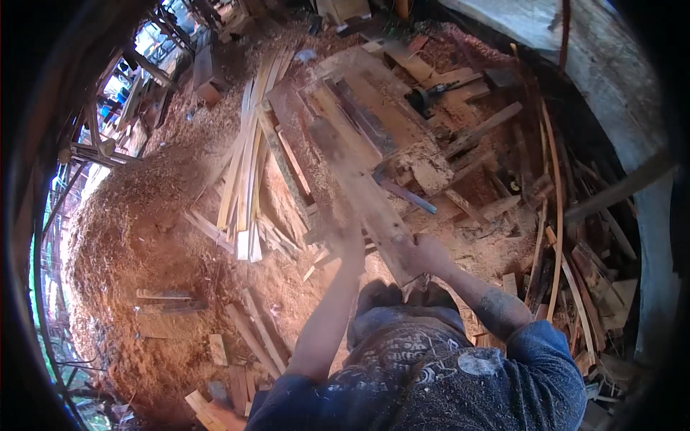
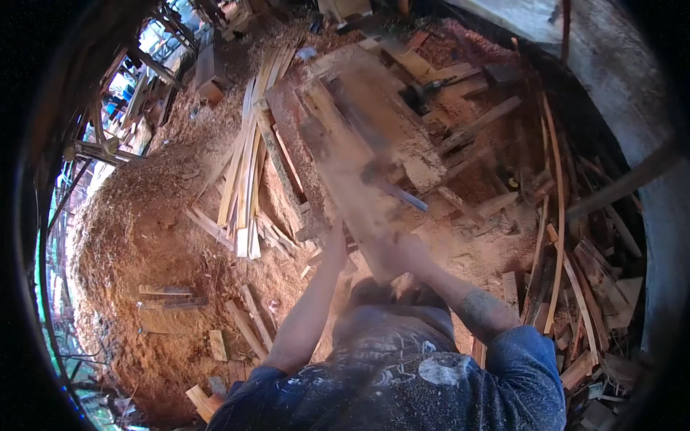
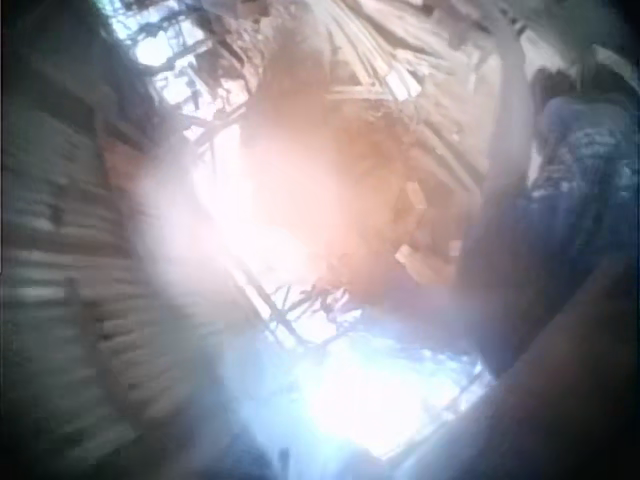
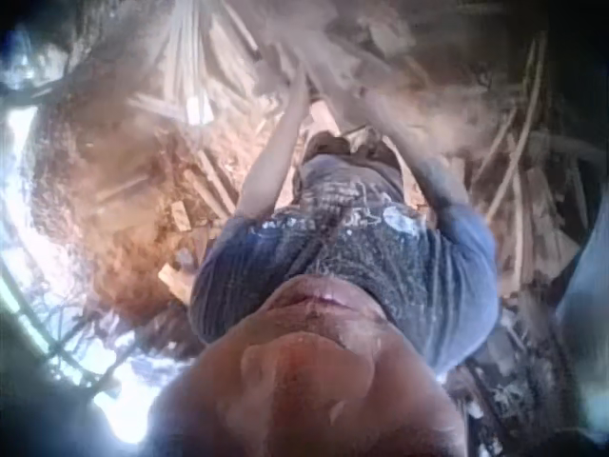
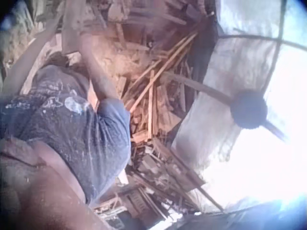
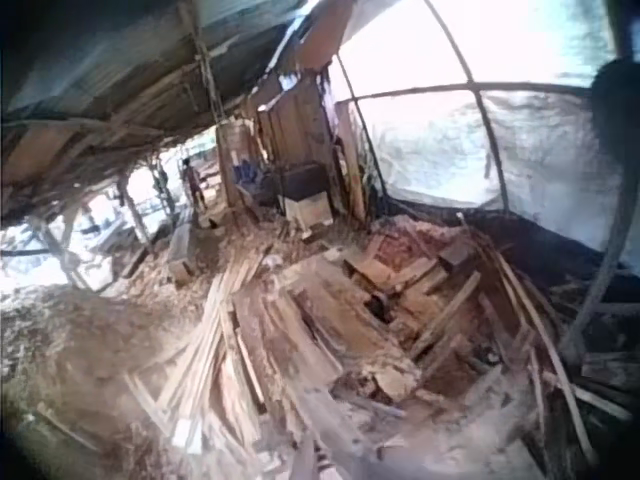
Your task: The person uses a hammer to strike pieces of wood on a workbench, handles a long wooden plank, and then works with wires on an electric motor.
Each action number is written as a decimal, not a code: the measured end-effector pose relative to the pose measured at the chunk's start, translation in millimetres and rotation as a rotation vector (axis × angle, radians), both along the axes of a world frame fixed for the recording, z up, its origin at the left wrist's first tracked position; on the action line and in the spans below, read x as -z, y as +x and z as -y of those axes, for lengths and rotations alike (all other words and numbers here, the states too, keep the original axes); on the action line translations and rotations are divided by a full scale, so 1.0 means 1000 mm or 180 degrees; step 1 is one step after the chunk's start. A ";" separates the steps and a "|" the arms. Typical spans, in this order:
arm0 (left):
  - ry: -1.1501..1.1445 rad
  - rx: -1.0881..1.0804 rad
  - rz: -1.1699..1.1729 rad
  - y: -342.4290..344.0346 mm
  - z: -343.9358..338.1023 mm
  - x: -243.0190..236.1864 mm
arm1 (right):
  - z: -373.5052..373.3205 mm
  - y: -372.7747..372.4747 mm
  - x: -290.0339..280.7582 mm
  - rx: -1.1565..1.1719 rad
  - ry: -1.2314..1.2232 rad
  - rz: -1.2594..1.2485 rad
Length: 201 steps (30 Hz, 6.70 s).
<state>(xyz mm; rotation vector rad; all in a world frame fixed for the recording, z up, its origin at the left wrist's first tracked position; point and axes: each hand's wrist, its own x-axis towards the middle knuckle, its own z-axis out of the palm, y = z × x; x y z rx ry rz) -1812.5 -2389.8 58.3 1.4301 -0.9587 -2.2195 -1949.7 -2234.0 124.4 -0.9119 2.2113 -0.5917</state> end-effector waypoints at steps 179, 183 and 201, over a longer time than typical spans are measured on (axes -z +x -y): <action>-0.1560 0.0569 0.3153 -0.219 0.406 0.197 | 0.291 -0.157 0.150 -0.0065 -0.0047 0.0405; -0.1814 0.0483 0.3158 -0.217 0.410 0.210 | 0.275 -0.162 0.179 0.0390 0.0321 0.0653; -0.2414 0.0530 0.3014 -0.207 0.417 0.242 | 0.231 -0.166 0.180 0.2016 -0.0335 0.2420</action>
